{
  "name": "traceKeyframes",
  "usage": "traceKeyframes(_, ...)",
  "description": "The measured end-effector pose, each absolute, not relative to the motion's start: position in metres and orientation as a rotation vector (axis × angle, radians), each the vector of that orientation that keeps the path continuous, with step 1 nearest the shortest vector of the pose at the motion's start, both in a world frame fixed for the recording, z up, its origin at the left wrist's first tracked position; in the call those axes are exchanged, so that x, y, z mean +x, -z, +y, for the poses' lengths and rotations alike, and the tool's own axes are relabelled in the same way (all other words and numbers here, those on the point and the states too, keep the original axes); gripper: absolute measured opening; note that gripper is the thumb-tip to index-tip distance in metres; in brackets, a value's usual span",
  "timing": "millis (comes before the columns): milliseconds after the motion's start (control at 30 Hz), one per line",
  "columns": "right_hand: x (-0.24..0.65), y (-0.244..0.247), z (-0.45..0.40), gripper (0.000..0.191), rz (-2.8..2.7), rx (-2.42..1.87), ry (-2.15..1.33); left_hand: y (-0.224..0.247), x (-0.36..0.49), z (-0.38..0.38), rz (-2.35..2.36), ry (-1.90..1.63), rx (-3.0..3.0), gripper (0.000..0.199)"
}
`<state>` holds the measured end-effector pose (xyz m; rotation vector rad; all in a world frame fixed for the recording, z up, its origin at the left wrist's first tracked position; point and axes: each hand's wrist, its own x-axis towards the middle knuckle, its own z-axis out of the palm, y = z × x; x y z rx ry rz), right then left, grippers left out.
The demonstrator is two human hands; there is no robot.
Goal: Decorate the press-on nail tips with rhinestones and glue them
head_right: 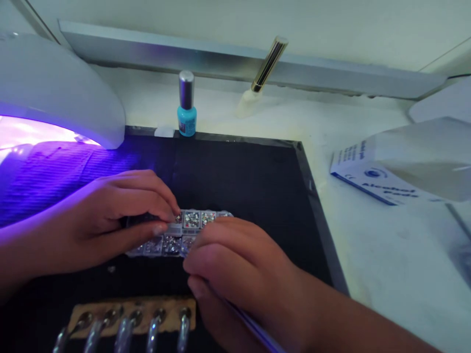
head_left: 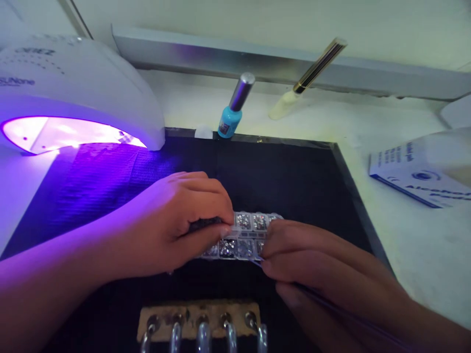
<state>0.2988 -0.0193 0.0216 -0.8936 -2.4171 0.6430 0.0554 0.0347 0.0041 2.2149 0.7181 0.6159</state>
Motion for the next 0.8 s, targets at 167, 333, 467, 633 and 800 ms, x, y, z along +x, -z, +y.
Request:
traceKeyframes(167, 0.3, -0.018, -0.017, 0.01, -2.368, -0.809, -0.627, 0.0, 0.054, 0.036, 0.665, -0.692, 2.216, 0.016)
traceKeyframes(333, 0.295, -0.021, -0.019, 0.02, -2.272, -0.672, -0.628, 0.0, 0.052, 0.038, 0.601, -0.748, 2.229, 0.015)
traceKeyframes(467, 0.291, -0.029, -0.032, 0.027, -2.162, -0.628, -0.607, -0.003, 0.049, 0.038, 0.594, -0.706, 2.227, 0.015)
traceKeyframes(633, 0.292, -0.025, -0.036, 0.02, -2.137, -0.653, -0.541, 0.002, 0.047, 0.039, 0.583, -0.709, 2.257, 0.013)
traceKeyframes(800, 0.291, -0.013, -0.021, 0.009, -2.129, -0.749, -0.45, 0.009, 0.048, 0.04, 0.622, -0.709, 2.236, 0.014)
